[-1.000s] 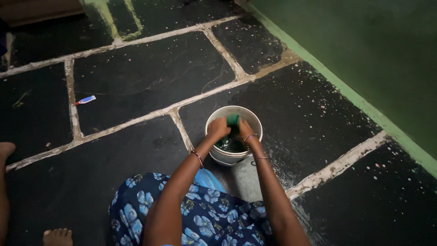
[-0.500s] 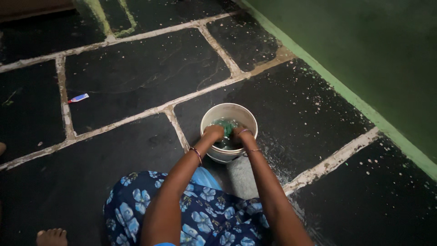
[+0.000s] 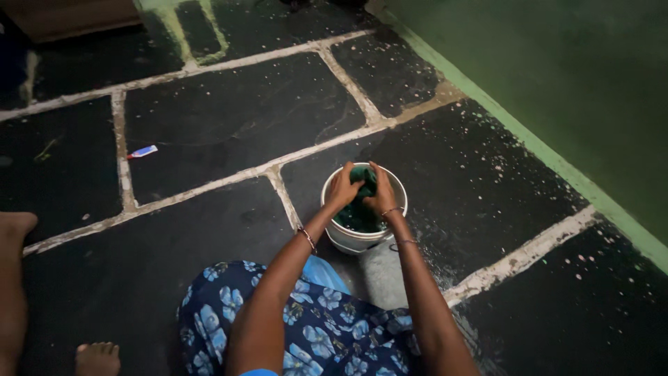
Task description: The person sits on a dark tiled floor and uses a green cloth to wipe the surface. They repeatedly dip the cloth into a white bucket of water, wring it out, and scrub the floor tiles in a circular motion. The person moves the bucket slightly to access different areas of the floor.
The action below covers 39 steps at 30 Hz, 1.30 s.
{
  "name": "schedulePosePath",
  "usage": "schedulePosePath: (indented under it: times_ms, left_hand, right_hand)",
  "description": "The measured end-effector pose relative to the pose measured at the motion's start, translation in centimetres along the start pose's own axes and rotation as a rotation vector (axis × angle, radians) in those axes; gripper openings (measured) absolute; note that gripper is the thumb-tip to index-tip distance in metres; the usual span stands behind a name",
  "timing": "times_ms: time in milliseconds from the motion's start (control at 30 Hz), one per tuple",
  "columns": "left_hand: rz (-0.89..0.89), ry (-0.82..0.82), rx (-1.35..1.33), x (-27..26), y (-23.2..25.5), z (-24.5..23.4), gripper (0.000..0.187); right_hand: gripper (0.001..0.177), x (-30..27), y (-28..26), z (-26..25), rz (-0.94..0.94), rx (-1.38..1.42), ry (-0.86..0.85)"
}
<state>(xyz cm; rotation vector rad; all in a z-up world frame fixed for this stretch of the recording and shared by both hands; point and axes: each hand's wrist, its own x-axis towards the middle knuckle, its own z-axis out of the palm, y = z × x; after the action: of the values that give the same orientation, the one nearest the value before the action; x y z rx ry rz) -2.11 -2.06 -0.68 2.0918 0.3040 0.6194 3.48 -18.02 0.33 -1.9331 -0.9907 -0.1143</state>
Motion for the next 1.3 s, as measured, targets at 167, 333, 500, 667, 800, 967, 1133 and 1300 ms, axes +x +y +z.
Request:
schedulePosePath:
  times_ms: [167,333,500,667,800,967,1133,1300]
  left_hand:
    - [0.012,0.125,-0.161,0.3,0.7,-0.6,0.04]
    - [0.073,0.145,-0.248,0.2,1.2,-0.6,0.037]
    - [-0.021,0.049,0.002,-0.7,3.2,-2.3,0.042]
    - [0.159,0.058,0.168,-0.9,1.6,-1.4,0.059]
    - [0.199,-0.03,0.378,0.2,-2.4,0.9,0.062]
    - [-0.031,-0.277,0.445,0.3,-4.9,2.4,0.048]
    - [-0.152,-0.498,0.517,-0.1,-5.2,2.4,0.043]
    - [-0.173,-0.68,0.604,-0.6,-4.9,2.9,0.043]
  right_hand:
    - [0.093,0.3,1.9,-0.1,0.275,0.223,-0.05]
    - [0.092,0.4,3.9,1.0,0.05,0.203,-0.064]
    - [0.067,0.2,2.9,0.5,0.143,-0.193,0.049]
    - [0.064,-0.9,0.8,-0.4,0.081,-0.207,0.221]
    - [0.054,-0.4,1.8,0.7,0.368,-0.224,-0.06]
    - [0.046,-0.3,3.3,1.5,0.486,-0.435,-0.427]
    - [0.042,0.0,1.8,1.3,0.541,-0.532,-0.691]
    - [0.039,-0.2,1.7,1.7,0.556,-0.601,-0.82]
